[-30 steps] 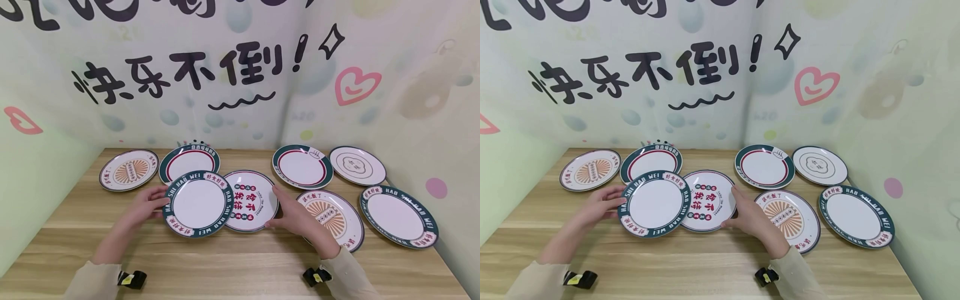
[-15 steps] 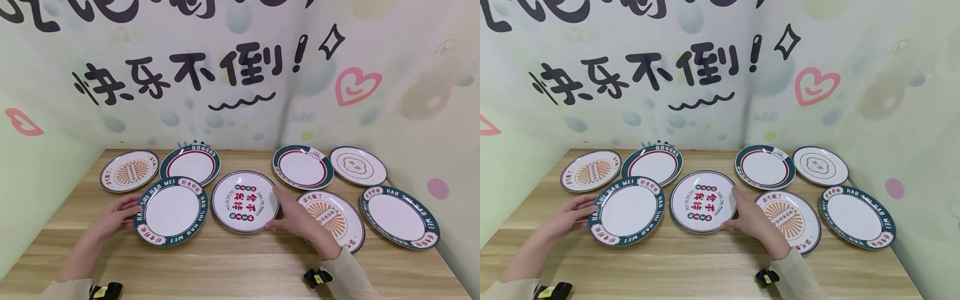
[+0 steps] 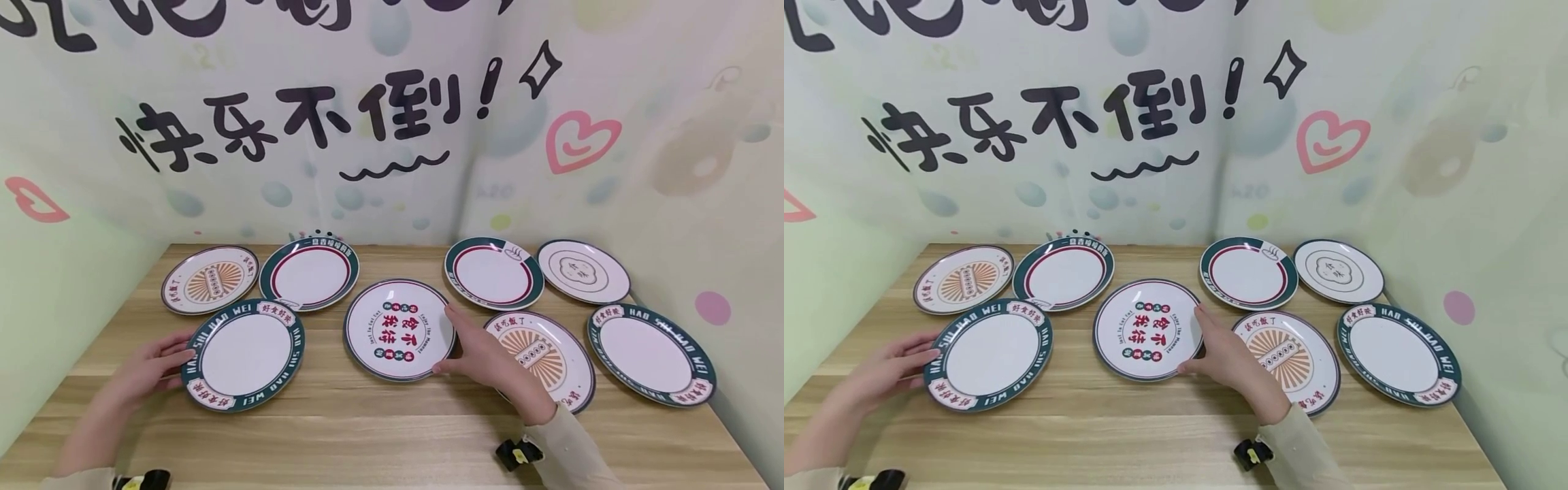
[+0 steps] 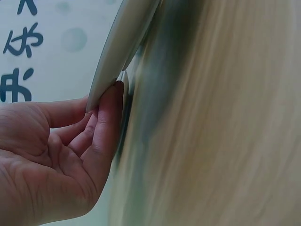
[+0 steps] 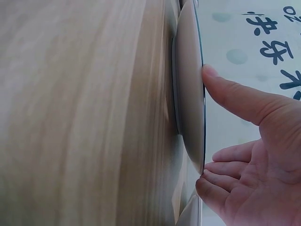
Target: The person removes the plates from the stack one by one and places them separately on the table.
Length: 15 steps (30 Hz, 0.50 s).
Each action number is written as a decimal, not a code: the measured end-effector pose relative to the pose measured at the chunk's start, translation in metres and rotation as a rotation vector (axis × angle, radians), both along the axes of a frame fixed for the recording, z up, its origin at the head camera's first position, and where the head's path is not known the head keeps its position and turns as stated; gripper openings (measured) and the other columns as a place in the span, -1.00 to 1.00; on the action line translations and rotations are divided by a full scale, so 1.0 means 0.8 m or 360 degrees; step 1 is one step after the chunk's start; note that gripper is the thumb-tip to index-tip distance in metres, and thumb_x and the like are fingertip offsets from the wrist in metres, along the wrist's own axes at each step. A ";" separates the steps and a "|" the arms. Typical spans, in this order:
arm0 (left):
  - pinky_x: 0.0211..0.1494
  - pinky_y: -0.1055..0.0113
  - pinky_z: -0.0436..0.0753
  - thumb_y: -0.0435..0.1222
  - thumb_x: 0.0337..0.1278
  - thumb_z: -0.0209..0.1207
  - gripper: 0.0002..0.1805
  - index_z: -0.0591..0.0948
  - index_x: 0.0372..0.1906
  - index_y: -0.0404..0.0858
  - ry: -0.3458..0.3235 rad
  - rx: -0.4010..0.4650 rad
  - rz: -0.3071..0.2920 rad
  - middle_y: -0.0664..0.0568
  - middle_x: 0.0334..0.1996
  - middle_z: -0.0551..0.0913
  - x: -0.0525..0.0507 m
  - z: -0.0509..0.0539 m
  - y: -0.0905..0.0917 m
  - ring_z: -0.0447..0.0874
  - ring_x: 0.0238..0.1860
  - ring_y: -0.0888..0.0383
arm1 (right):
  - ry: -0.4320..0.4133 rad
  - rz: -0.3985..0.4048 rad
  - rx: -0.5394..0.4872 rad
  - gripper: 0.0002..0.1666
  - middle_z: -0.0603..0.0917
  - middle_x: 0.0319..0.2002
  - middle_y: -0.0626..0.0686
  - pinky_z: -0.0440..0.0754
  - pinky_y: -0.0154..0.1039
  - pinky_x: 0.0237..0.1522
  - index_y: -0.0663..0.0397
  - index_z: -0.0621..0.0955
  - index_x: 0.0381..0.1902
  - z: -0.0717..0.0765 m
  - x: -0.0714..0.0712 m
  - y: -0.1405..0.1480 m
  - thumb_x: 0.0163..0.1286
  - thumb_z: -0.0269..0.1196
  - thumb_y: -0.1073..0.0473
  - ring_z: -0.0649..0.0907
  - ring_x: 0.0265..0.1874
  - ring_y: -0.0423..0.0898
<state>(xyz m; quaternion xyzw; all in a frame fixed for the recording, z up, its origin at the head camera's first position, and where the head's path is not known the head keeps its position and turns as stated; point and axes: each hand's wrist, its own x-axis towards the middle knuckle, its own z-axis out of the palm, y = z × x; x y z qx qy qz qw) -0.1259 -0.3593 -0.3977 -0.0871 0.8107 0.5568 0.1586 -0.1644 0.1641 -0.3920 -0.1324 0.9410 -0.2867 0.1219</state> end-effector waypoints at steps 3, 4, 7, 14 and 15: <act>-0.24 0.41 0.74 -0.27 0.49 0.03 -0.51 0.33 0.40 -0.32 -0.0010 0.0017 0.0005 0.57 -0.28 0.52 0.001 -0.002 -0.009 0.60 -0.28 0.40 | -0.0003 0.0000 -0.0005 0.27 0.07 0.59 0.21 0.24 0.14 0.52 0.18 0.08 0.58 0.000 0.000 0.000 0.08 0.55 -0.03 0.17 0.55 0.20; -0.23 0.40 0.74 -0.27 0.50 0.03 -0.51 0.32 0.41 -0.33 -0.0014 0.0016 0.0002 0.57 -0.28 0.51 0.001 -0.002 -0.012 0.59 -0.28 0.40 | -0.0003 0.0003 -0.0004 0.28 0.07 0.59 0.21 0.24 0.14 0.52 0.17 0.08 0.58 0.000 -0.001 0.000 0.08 0.55 -0.03 0.17 0.55 0.20; -0.21 0.40 0.74 -0.27 0.50 0.03 -0.50 0.32 0.42 -0.33 -0.0054 0.0014 0.0009 0.57 -0.27 0.50 0.000 -0.003 -0.018 0.59 -0.27 0.39 | -0.0001 0.0006 -0.0005 0.28 0.08 0.59 0.21 0.24 0.14 0.53 0.17 0.08 0.58 0.000 -0.001 0.000 0.09 0.54 -0.03 0.17 0.55 0.20; -0.20 0.38 0.74 -0.29 0.53 -0.05 -0.33 0.00 0.46 -0.61 -0.0098 -0.0176 -0.0024 0.20 -0.09 0.63 -0.007 0.001 -0.011 0.57 -0.27 0.38 | 0.0010 0.0016 -0.0003 0.27 0.08 0.59 0.22 0.24 0.15 0.52 0.19 0.09 0.57 0.002 -0.001 0.002 0.09 0.54 -0.05 0.18 0.55 0.21; -0.21 0.38 0.73 -0.30 0.53 -0.06 -0.33 -0.01 0.46 -0.62 -0.0100 -0.0216 -0.0025 0.08 -0.04 0.64 -0.008 0.002 -0.008 0.57 -0.27 0.38 | 0.0008 0.0017 -0.0005 0.27 0.08 0.59 0.23 0.24 0.15 0.52 0.19 0.09 0.57 0.003 -0.001 0.003 0.09 0.54 -0.05 0.18 0.55 0.21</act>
